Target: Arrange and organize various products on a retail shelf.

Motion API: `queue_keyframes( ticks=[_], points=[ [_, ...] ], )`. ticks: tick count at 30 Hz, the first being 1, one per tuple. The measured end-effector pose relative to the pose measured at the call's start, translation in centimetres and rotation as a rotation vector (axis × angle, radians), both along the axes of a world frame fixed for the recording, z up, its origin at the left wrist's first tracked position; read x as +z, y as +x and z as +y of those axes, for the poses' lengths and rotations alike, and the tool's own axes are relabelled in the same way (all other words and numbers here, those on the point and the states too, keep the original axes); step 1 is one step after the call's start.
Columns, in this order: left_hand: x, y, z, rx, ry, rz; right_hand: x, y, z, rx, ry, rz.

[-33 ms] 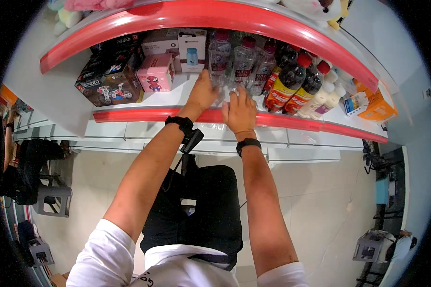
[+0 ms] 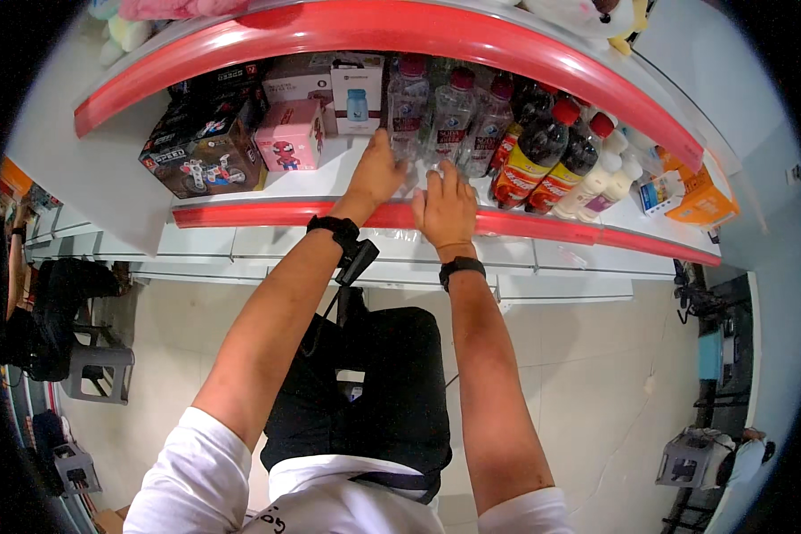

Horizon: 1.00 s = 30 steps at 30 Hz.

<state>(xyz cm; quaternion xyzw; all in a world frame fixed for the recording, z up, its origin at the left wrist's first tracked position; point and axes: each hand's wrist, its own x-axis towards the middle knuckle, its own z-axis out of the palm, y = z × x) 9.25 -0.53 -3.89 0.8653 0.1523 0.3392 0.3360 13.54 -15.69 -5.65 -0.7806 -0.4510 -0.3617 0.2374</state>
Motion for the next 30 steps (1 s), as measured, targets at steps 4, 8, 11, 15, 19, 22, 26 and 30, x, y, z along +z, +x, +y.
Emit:
queue_keyframes(
  ticks=[4,8,11,15,19,22,26,30],
  points=[
    [0.45,-0.14,-0.12,-0.022,-0.036,0.049,-0.03,0.13,-0.01,0.025,-0.01,0.011],
    [0.32,-0.12,0.04,-0.014,-0.017,0.044,0.13,-0.21,0.17,0.022,0.005,0.017],
    [0.4,0.01,-0.08,-0.003,-0.031,0.052,0.21,-0.1,0.04,0.017,-0.015,0.0],
    [0.46,-0.06,-0.13,-0.003,-0.048,0.053,0.15,-0.11,0.11,0.004,-0.016,-0.02],
    [0.68,-0.08,-0.09,-0.013,-0.054,0.092,0.51,-0.39,-0.01,-0.004,-0.049,0.034],
    [0.65,-0.15,-0.15,-0.02,-0.046,0.085,0.5,-0.38,-0.02,-0.007,-0.051,0.038],
    [0.3,-0.03,0.0,-0.017,-0.027,0.103,0.49,-0.42,-0.02,0.0,-0.049,0.037],
    [-0.05,0.19,-0.19,0.017,0.05,-0.006,0.67,-0.41,-0.19,0.003,-0.046,0.034]
  ],
)
